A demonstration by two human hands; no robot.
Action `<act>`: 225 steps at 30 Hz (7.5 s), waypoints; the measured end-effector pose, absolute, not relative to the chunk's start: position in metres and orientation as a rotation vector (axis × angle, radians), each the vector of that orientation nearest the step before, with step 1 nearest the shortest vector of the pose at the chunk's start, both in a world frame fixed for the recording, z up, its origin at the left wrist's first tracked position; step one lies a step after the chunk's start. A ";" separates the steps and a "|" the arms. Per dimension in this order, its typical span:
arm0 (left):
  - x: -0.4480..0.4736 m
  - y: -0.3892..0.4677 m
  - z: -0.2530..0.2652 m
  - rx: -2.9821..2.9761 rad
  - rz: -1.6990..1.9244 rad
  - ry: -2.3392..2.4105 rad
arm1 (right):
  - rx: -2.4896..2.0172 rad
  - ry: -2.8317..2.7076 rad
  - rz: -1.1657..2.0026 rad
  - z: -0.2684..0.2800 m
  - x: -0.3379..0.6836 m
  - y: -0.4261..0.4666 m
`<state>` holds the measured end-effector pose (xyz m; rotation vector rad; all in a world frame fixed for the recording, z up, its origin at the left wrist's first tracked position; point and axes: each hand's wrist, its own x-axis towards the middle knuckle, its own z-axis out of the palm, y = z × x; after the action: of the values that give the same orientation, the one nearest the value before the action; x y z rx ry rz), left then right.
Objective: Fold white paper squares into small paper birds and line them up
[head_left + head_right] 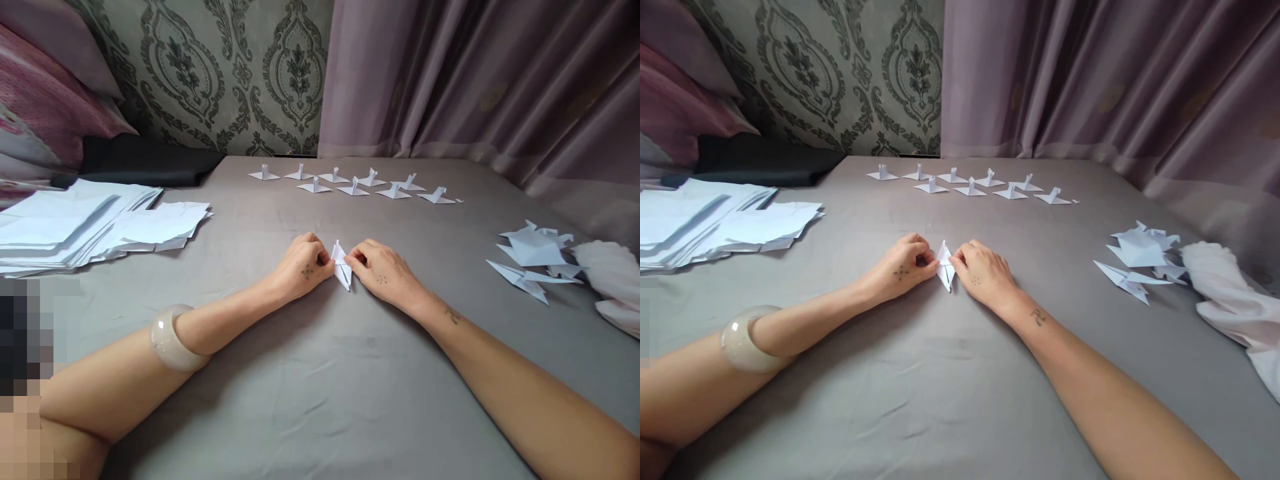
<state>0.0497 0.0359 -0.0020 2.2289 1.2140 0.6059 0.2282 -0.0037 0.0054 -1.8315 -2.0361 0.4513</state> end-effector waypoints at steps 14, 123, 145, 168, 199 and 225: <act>0.046 0.029 -0.008 2.687 0.628 0.937 | -1.665 -2.041 0.346 -0.002 0.227 -0.006; 0.047 0.017 0.012 1.312 0.902 0.638 | -1.130 -1.349 1.161 0.025 0.222 -0.033; 0.052 0.012 0.010 1.312 1.006 0.701 | -1.148 -1.518 1.053 0.031 0.222 -0.037; 0.051 0.017 0.010 1.202 0.886 0.679 | -1.211 -1.189 1.193 0.017 0.222 -0.027; 0.050 0.009 0.012 1.275 0.657 0.832 | -1.252 -1.256 1.031 0.028 0.216 -0.028; 0.047 0.022 -0.002 1.777 0.804 1.058 | -1.606 -1.502 0.764 0.000 0.223 -0.018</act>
<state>0.0467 0.0219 -0.0024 1.7769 1.0579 0.8045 0.2225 -0.0178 0.0001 -1.6058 -1.5020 0.7641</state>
